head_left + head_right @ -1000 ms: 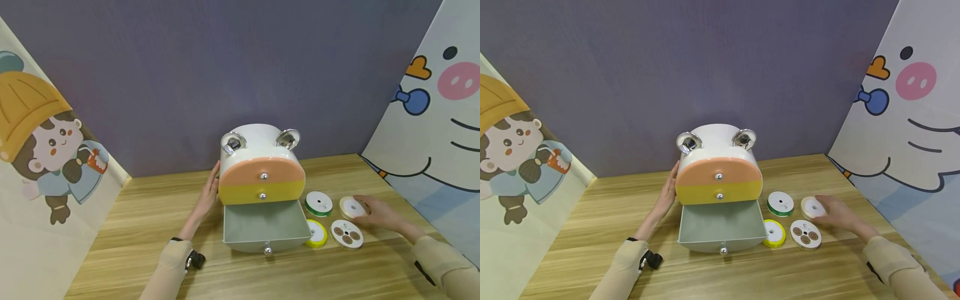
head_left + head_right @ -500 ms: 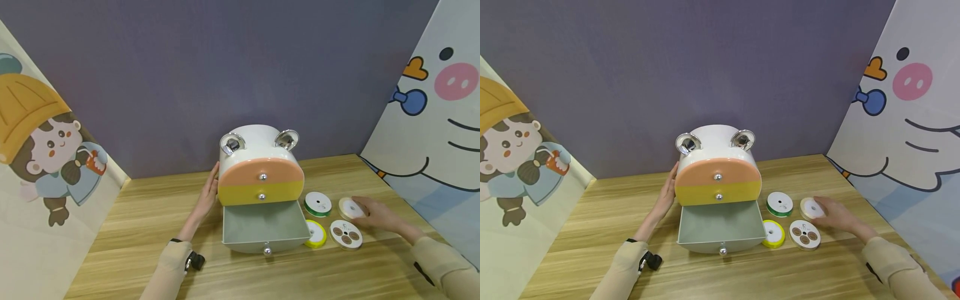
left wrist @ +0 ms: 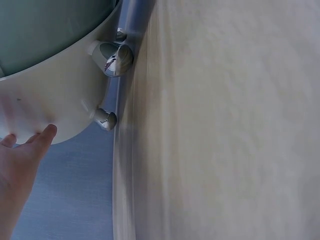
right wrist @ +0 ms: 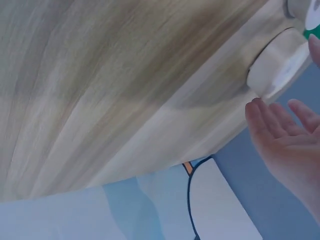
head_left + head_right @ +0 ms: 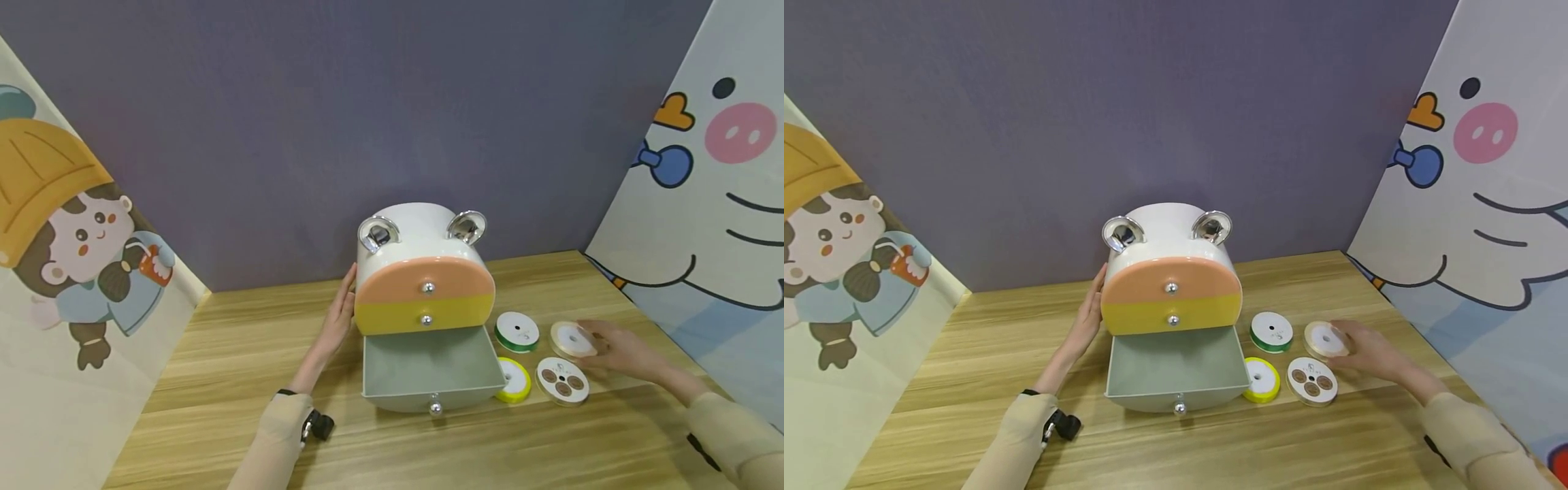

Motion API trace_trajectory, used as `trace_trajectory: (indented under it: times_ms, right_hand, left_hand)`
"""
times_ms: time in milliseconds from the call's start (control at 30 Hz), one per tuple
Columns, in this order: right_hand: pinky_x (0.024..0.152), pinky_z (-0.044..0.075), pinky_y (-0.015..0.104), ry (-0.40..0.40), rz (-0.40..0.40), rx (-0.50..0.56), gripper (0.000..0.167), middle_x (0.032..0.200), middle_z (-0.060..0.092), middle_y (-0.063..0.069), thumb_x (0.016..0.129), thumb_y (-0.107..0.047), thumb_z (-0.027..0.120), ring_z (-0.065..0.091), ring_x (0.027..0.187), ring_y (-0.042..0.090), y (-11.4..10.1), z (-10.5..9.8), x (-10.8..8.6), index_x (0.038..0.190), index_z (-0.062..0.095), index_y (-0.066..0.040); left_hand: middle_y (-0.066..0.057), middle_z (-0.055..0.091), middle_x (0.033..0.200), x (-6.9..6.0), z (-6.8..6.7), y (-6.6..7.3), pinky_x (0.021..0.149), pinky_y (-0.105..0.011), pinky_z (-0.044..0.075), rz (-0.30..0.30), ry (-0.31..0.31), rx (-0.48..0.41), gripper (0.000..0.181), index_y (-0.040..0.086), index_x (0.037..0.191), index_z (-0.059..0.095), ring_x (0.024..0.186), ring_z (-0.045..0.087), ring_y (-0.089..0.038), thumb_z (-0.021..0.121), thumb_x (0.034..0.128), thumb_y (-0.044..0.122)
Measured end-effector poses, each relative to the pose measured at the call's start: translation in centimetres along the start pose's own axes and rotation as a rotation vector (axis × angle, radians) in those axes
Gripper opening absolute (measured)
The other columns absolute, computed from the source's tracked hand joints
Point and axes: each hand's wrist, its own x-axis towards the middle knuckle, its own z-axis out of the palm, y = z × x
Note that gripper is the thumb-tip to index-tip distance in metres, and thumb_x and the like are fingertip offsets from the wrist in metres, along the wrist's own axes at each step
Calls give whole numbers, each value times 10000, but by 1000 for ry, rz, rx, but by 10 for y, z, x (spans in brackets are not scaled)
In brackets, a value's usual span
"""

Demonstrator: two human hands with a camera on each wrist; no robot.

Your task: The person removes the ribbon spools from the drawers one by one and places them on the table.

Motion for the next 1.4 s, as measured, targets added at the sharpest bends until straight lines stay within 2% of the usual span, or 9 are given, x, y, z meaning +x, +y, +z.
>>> trace_trajectory:
  times_ms: [200, 400, 633, 767, 900, 1000, 1167, 1267, 1400]
  right_hand:
    - [826, 539, 593, -7, -2, 33, 856, 1303, 521, 405, 756, -311, 856, 583, 1106, 537, -11, -4, -7, 1365, 458, 141]
    - [828, 549, 508, 18, -86, 0, 813, 1298, 563, 345, 752, -315, 858, 605, 1110, 477, -31, -4, -11, 1349, 502, 107]
    - [848, 552, 448, 47, -187, -62, 814, 1329, 608, 223, 745, -373, 857, 636, 1109, 389, -59, 0, -16, 1362, 522, 39]
    - [812, 565, 335, 95, -268, -97, 764, 1284, 645, 160, 726, -343, 874, 652, 1080, 312, -71, 8, -19, 1322, 558, 15]
    - [705, 527, 219, 106, -337, -24, 696, 1236, 647, 152, 723, -246, 881, 608, 1033, 117, -79, 16, -22, 1296, 566, -8]
    - [642, 491, 192, 100, -403, 21, 667, 1153, 650, 120, 712, -188, 884, 559, 944, 27, -85, 21, -22, 1276, 568, -23]
    - [707, 548, 238, 78, -448, 25, 644, 1124, 667, 74, 729, -199, 876, 603, 961, 68, -95, 29, -27, 1277, 578, -35]
    - [683, 554, 250, 41, -439, 97, 597, 1116, 661, 87, 773, -210, 851, 604, 968, 69, -102, 34, -31, 1274, 573, -41]
    - [702, 571, 255, 34, -445, 154, 567, 1126, 661, 83, 790, -240, 841, 613, 981, 52, -111, 44, -37, 1264, 581, -68]
  left_hand:
    - [-85, 214, 1663, -1, -1, 0, 1127, -583, 365, 28, -2, 12, 513, 276, 1605, 146, 1447, 365, -396, 255, 1108, 222]
    - [-42, 208, 1667, -3, -1, 1, 1135, -588, 357, 22, 4, 15, 505, 323, 1597, 164, 1440, 378, -389, 270, 1106, 265]
    - [-61, 190, 1671, -2, -1, 4, 1140, -578, 346, -4, 10, 16, 524, 261, 1607, 141, 1424, 383, -383, 251, 1104, 165]
    - [-104, 155, 1676, -5, -1, 19, 1166, -595, 306, -19, -3, 17, 525, 177, 1609, 132, 1458, 324, -397, 257, 1100, 147]
    - [-138, 150, 1672, -8, 0, 36, 1176, -591, 294, -18, -20, 32, 522, 103, 1601, 133, 1487, 270, -395, 268, 1100, 156]
    - [-128, 155, 1673, -8, -1, 39, 1179, -576, 293, -15, -24, 30, 522, 103, 1601, 136, 1485, 276, -384, 269, 1098, 144]
    - [-200, 329, 1593, -7, -1, 37, 1157, -552, 334, -17, -29, 23, 526, 122, 1605, 129, 1350, 449, -367, 263, 1096, 127]
    - [-253, 438, 1499, -8, -2, 35, 1144, -547, 350, -24, -25, 25, 525, 134, 1606, 129, 1255, 510, -355, 263, 1098, 137]
    - [-206, 343, 1583, -8, -2, 34, 1176, -558, 303, -38, -23, 33, 526, 160, 1608, 135, 1350, 447, -366, 268, 1099, 153]
